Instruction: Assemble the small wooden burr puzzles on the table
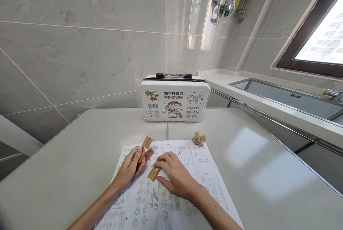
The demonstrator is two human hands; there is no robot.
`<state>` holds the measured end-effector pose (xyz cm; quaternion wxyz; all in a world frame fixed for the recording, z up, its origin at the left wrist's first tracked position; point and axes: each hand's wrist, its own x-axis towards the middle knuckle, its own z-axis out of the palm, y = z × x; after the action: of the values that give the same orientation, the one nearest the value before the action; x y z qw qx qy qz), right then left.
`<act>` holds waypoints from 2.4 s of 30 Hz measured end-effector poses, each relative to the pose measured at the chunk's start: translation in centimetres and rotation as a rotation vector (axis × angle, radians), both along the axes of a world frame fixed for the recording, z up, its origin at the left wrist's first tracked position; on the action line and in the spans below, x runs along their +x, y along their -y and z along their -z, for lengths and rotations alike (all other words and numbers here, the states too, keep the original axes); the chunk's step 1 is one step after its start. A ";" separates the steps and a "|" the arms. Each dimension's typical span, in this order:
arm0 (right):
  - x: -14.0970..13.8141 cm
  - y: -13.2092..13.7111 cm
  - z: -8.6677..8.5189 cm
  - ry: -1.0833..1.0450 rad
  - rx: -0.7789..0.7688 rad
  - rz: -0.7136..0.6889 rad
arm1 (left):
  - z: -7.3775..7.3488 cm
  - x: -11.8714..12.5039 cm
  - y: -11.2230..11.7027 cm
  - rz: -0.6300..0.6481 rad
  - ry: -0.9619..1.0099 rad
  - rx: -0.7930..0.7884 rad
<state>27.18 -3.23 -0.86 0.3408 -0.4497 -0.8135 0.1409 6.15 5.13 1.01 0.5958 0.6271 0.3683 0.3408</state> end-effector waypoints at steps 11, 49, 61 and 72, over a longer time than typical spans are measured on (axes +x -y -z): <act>0.2 -0.4 0.7 -0.020 -0.021 0.053 | -0.4 -0.4 0.3 0.201 0.205 -0.284; 0.8 -1.1 0.1 -0.802 -0.411 0.186 | 0.1 0.4 1.6 0.328 -0.081 -0.115; 0.6 -0.8 -0.4 -0.595 -0.308 0.184 | 0.1 0.6 1.6 0.347 -0.069 -0.136; 0.9 -0.8 -0.2 -0.572 -0.281 0.155 | 0.0 0.5 1.6 0.374 -0.054 -0.156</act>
<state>28.12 -2.40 -0.68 0.4997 -0.4950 -0.6210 0.3460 6.68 3.57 1.05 0.6852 0.6455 0.2867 0.1778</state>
